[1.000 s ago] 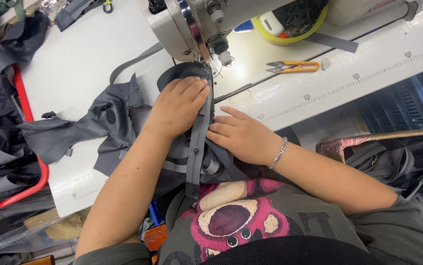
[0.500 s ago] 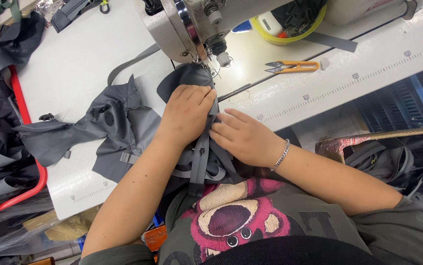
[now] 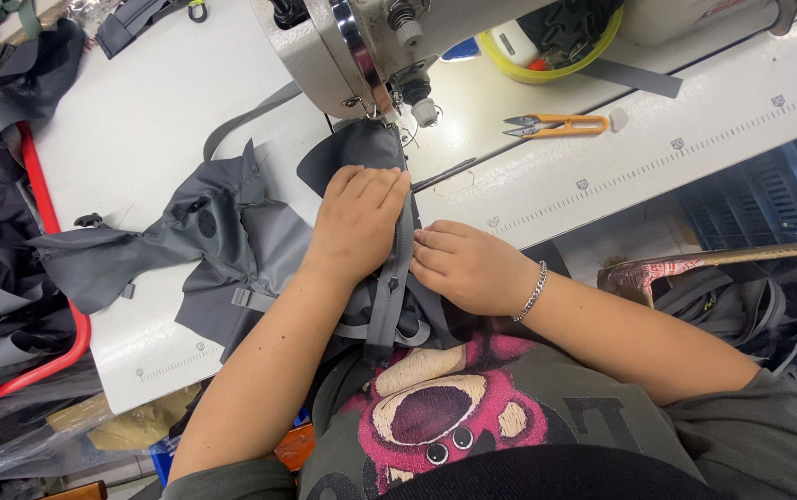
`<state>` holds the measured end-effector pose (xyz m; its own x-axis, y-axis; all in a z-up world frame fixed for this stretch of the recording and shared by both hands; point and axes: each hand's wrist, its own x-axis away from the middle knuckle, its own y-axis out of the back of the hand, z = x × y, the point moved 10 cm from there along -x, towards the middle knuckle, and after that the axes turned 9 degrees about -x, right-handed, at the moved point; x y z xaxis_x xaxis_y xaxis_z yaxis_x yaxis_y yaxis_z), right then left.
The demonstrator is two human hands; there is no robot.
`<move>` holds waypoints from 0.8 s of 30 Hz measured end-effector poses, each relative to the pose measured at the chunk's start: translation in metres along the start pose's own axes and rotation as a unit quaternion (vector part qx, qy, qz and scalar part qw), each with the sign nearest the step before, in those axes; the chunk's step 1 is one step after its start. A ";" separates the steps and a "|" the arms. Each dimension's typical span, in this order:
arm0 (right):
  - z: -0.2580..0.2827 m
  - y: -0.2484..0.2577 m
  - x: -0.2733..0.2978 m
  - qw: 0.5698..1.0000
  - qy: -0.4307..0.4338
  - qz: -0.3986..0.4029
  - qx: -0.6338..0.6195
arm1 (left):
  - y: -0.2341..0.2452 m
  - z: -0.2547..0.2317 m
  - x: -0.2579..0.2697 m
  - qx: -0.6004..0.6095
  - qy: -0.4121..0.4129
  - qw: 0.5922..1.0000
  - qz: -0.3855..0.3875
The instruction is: The person sews fabric panels and straps onto a gray backpack using a sewing machine, then sorts through fabric scraps and begins aligning a new fabric piece with a webbing strap.
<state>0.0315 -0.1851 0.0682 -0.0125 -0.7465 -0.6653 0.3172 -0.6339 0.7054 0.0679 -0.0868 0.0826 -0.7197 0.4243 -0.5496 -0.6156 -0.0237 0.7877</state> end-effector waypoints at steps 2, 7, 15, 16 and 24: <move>-0.002 0.000 0.001 1.000 0.000 -0.004 -0.007 | -0.006 0.001 0.003 0.003 0.006 1.000 0.001; -0.005 0.000 0.003 1.000 0.003 -0.011 -0.014 | -0.011 0.000 0.006 0.020 0.017 0.999 0.044; -0.004 0.008 -0.002 1.000 0.008 -0.014 -0.009 | -0.015 0.000 0.006 0.033 0.039 0.995 0.083; -0.004 0.008 -0.002 1.000 0.009 -0.016 -0.007 | -0.018 0.000 0.008 0.034 0.043 0.994 0.092; -0.004 0.008 -0.002 1.000 0.004 -0.018 -0.008 | -0.022 0.000 0.010 0.037 0.064 0.991 0.111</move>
<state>0.0382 -0.1878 0.0737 -0.0164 -0.7214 -0.6923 0.3310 -0.6573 0.6770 0.0745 -0.0823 0.0598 -0.8725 0.2976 -0.3876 -0.4158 -0.0352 0.9088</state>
